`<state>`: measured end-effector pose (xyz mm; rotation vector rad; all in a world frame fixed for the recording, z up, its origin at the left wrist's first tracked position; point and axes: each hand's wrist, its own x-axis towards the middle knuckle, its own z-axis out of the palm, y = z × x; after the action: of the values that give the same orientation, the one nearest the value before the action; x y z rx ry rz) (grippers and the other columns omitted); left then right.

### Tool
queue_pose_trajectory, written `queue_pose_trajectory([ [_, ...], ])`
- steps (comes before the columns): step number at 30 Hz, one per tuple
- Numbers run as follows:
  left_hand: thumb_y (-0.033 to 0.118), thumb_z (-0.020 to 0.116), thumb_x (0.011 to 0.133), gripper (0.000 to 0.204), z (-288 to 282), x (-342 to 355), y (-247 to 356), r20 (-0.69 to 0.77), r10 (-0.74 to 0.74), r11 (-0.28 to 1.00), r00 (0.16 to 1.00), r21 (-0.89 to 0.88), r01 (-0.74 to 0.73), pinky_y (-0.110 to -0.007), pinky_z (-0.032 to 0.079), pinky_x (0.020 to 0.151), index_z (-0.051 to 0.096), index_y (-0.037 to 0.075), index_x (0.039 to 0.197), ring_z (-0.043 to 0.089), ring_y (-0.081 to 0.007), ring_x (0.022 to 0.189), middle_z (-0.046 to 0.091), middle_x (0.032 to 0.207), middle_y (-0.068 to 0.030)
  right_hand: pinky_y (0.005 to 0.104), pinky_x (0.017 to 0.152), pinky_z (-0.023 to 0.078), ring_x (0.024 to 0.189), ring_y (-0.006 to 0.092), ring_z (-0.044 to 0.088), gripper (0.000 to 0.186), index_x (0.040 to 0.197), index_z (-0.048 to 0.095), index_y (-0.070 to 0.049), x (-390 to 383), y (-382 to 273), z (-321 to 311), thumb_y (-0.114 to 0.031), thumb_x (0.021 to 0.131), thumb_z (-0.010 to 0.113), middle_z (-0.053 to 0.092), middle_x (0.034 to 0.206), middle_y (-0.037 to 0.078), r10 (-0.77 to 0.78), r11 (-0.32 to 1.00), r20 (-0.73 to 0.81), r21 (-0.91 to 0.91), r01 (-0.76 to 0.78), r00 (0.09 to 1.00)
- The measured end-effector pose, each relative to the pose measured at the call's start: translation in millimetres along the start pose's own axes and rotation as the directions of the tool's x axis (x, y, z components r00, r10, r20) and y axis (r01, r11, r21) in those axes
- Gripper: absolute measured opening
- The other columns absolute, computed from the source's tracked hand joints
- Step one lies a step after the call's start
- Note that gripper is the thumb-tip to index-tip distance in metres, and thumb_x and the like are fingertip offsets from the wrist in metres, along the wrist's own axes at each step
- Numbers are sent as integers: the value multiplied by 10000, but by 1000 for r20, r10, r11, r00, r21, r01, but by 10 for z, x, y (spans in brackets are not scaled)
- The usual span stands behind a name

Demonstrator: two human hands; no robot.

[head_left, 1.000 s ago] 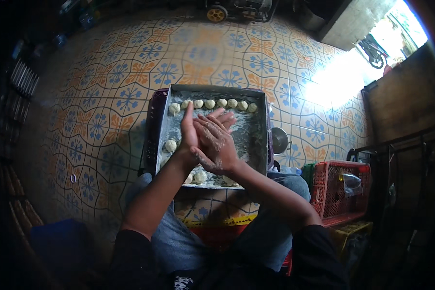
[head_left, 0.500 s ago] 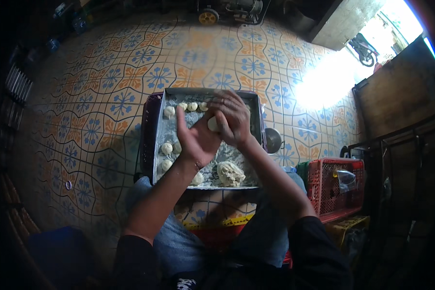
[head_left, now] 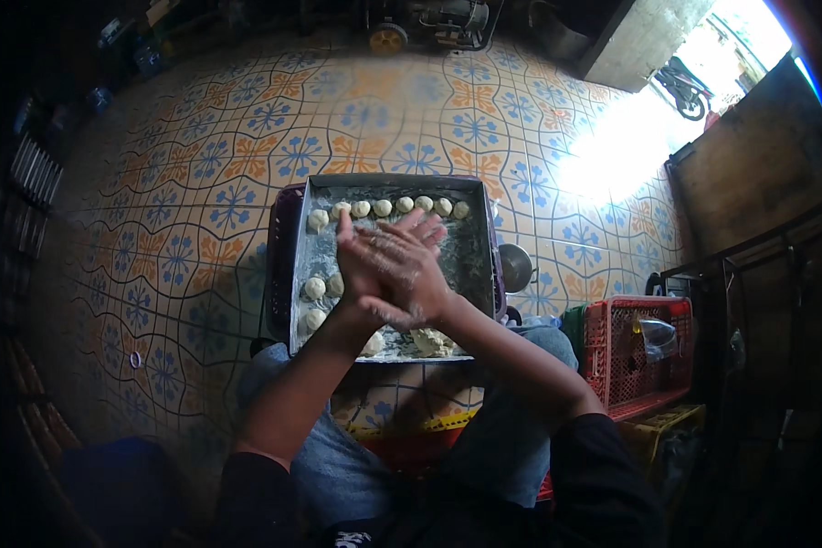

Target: The person takes portions of dough from a tray and rolls them into small spheres by hand before placing them back onto the tray.

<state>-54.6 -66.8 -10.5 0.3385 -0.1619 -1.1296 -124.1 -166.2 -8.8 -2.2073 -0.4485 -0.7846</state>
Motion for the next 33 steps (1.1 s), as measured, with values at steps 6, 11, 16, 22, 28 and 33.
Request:
queue_pose_trajectory([
  [6,868,142,922,1124,289,-6,-125,-338,107,994,935,29,-103,-466,195,1262,298,-23,1590,329,-381,1513,403,1600,-217,585,1167,318,1209,408,644,428,1224,719,-83,123,433,-206,-335,882,668,708,1228,189,278,916,-140,-258,-307,950],
  [11,841,150,940,1098,219,-10,-36,5,204,979,979,-17,-204,-477,196,1269,279,-36,1588,330,-367,1513,362,1618,-224,500,1063,479,1178,365,669,462,1216,694,-22,-40,286,-65,-310,855,719,698,1234,190,-202,979,6,-22,202,979],
  [16,771,301,990,903,-17,33,-226,-193,21,998,981,62,-10,-429,426,1104,505,18,1445,561,-260,1296,586,1435,-129,463,925,552,1001,368,696,392,1092,755,-30,158,728,-341,-334,850,699,750,1026,190,154,964,-174,-188,-186,973],
  [22,917,193,879,1184,-213,80,-119,-138,21,997,990,75,-10,-463,335,1197,306,-32,1579,392,-375,1473,389,1595,-249,563,1125,406,1178,376,657,625,1355,659,-74,-264,334,311,-441,851,701,682,1249,238,-18,997,-77,-81,12,997],
  [28,833,253,950,1007,-212,-7,-225,-214,-8,999,977,-33,1,-477,427,1127,546,-20,1397,563,-299,1298,626,1368,-161,513,1114,434,1155,367,684,324,1083,770,-75,8,618,-265,-330,939,633,746,1164,162,456,889,-60,77,-451,888],
  [33,872,206,914,1110,-138,-80,-132,30,149,989,988,5,-149,-480,255,1238,268,4,1603,365,-365,1490,391,1601,-191,509,1076,452,1154,405,657,550,1333,660,-45,-82,87,50,-349,876,695,654,1311,226,-232,972,21,36,231,972],
])
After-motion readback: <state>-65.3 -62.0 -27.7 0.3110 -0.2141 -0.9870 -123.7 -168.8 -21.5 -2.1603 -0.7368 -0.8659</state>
